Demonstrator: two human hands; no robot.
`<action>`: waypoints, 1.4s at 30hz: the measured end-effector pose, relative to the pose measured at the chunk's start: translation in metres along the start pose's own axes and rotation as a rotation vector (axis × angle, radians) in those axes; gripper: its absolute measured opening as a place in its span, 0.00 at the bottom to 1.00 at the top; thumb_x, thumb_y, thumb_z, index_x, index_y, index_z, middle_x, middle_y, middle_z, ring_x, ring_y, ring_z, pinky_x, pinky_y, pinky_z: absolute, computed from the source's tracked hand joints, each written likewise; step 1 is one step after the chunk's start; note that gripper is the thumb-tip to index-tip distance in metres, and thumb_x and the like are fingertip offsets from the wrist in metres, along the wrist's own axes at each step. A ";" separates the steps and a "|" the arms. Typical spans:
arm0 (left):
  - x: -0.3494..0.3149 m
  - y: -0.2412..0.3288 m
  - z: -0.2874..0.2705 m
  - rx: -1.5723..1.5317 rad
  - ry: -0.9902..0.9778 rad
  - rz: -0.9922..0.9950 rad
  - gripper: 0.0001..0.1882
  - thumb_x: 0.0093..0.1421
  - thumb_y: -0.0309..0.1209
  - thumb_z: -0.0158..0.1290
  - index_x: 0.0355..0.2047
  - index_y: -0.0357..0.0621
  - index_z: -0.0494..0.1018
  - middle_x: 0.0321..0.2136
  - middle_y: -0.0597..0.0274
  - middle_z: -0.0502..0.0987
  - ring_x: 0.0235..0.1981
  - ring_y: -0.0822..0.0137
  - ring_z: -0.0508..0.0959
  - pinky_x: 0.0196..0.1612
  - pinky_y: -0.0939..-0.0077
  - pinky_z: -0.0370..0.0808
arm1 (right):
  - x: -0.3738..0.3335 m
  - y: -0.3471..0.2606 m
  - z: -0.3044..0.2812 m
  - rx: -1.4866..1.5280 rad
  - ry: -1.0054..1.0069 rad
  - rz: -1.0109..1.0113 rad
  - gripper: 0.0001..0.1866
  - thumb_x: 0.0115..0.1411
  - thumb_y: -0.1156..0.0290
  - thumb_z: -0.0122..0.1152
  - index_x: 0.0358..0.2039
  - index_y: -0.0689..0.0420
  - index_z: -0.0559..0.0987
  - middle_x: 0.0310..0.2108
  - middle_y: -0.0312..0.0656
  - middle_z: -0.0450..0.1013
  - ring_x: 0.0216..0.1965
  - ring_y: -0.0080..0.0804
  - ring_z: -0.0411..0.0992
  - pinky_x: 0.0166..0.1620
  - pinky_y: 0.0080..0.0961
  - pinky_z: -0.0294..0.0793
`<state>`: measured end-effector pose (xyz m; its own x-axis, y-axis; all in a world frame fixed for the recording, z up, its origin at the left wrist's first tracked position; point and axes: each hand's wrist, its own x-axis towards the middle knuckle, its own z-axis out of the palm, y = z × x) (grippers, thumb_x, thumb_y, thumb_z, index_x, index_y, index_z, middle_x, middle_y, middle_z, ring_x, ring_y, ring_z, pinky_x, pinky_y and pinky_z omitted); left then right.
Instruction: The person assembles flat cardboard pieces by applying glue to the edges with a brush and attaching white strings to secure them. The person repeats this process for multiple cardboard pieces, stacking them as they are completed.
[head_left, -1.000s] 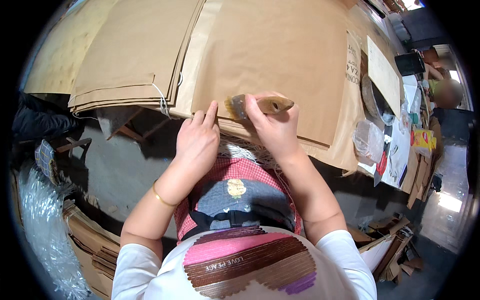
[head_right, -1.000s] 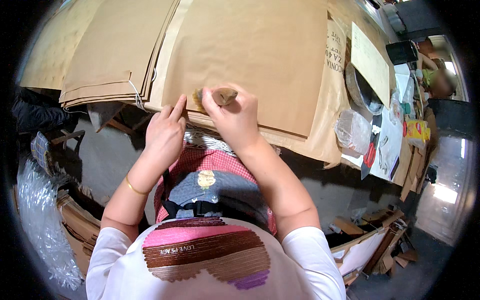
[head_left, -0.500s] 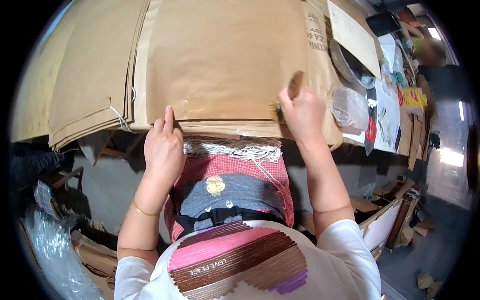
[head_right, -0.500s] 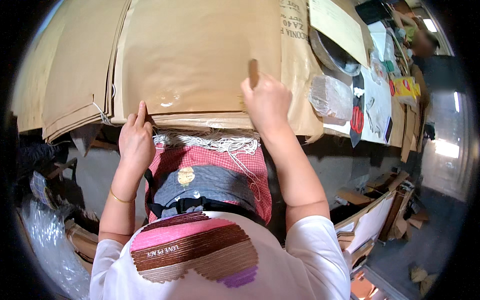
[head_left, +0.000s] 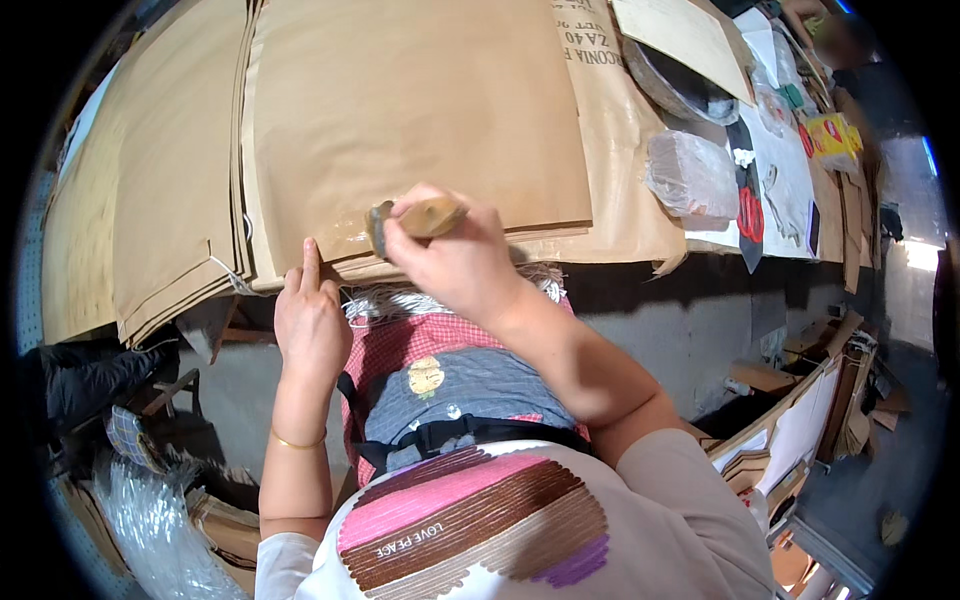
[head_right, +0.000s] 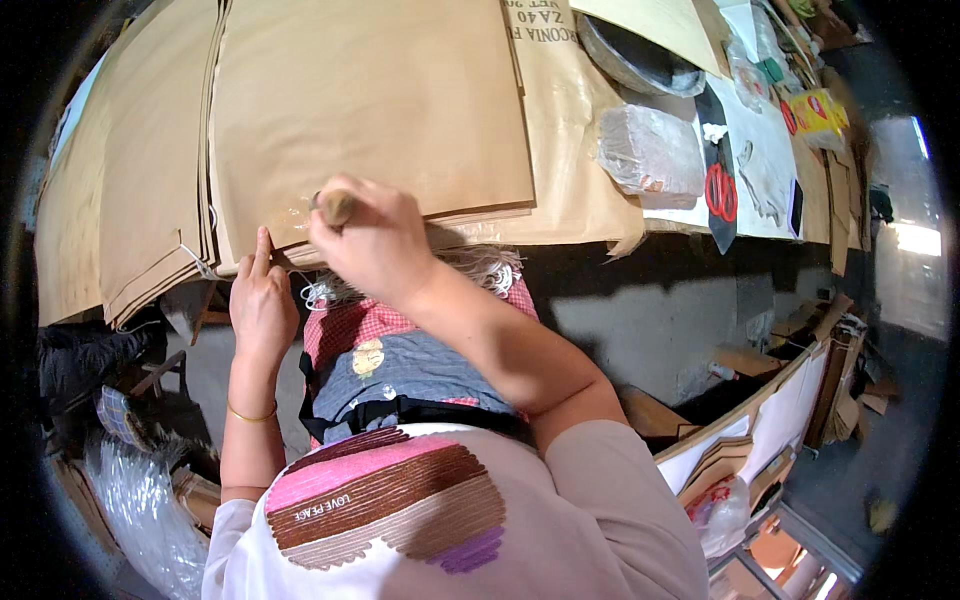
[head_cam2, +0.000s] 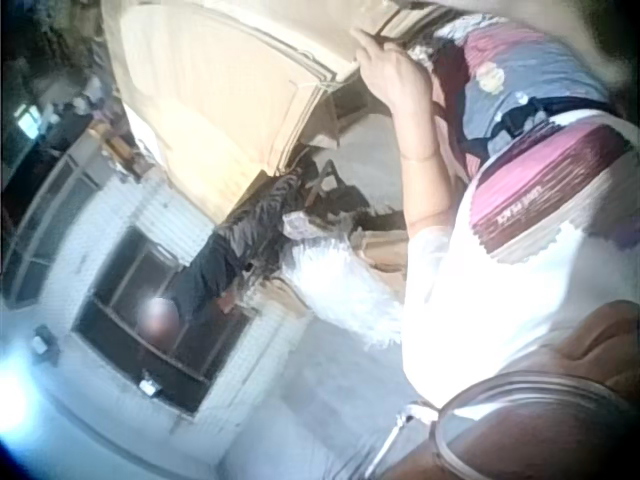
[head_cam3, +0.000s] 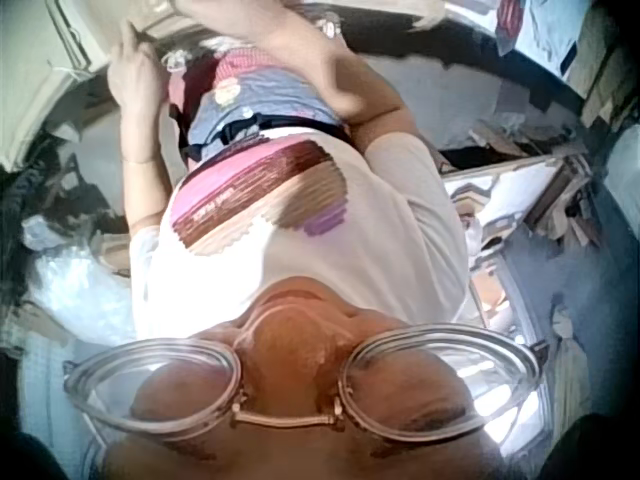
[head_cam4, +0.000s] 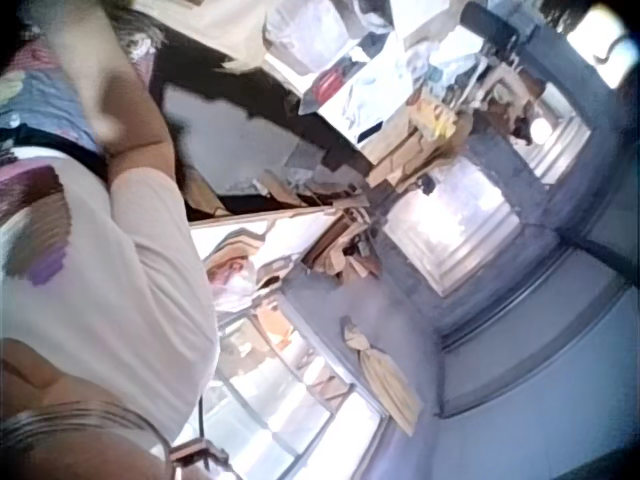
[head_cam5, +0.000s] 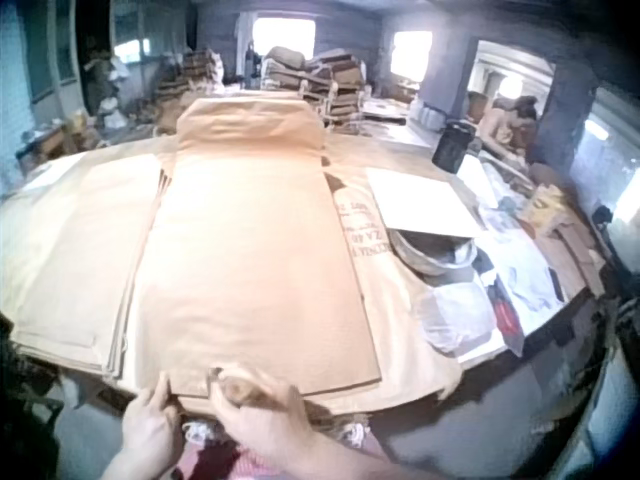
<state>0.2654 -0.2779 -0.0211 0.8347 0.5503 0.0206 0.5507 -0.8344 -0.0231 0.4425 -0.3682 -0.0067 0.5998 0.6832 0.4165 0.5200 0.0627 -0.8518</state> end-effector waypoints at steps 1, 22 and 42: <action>-0.001 0.000 0.001 0.006 -0.003 0.002 0.04 0.39 0.19 0.52 0.19 0.32 0.73 0.54 0.35 0.68 0.36 0.54 0.73 0.41 0.69 0.73 | 0.001 0.002 -0.003 -0.065 -0.037 0.045 0.04 0.52 0.71 0.60 0.27 0.55 0.76 0.19 0.44 0.74 0.22 0.43 0.75 0.28 0.32 0.74; -0.015 0.005 -0.011 -0.439 0.246 0.080 0.04 0.53 0.21 0.51 0.22 0.33 0.69 0.46 0.44 0.73 0.48 0.49 0.71 0.47 0.60 0.68 | 0.010 0.093 -0.294 -1.059 0.099 -0.056 0.14 0.52 0.82 0.58 0.41 0.57 0.81 0.33 0.44 0.74 0.34 0.38 0.73 0.40 0.30 0.72; -0.014 -0.045 -0.122 -0.714 0.274 0.007 0.07 0.51 0.13 0.55 0.31 0.32 0.77 0.19 0.63 0.71 0.22 0.73 0.69 0.25 0.81 0.64 | 0.001 -0.020 -0.202 0.061 -0.453 0.313 0.11 0.61 0.73 0.55 0.42 0.62 0.80 0.30 0.36 0.74 0.32 0.22 0.70 0.38 0.19 0.69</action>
<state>0.2284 -0.2514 0.1018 0.7559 0.5953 0.2725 0.3308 -0.7064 0.6258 0.5554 -0.5164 0.0751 0.3913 0.9199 -0.0270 0.3145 -0.1612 -0.9355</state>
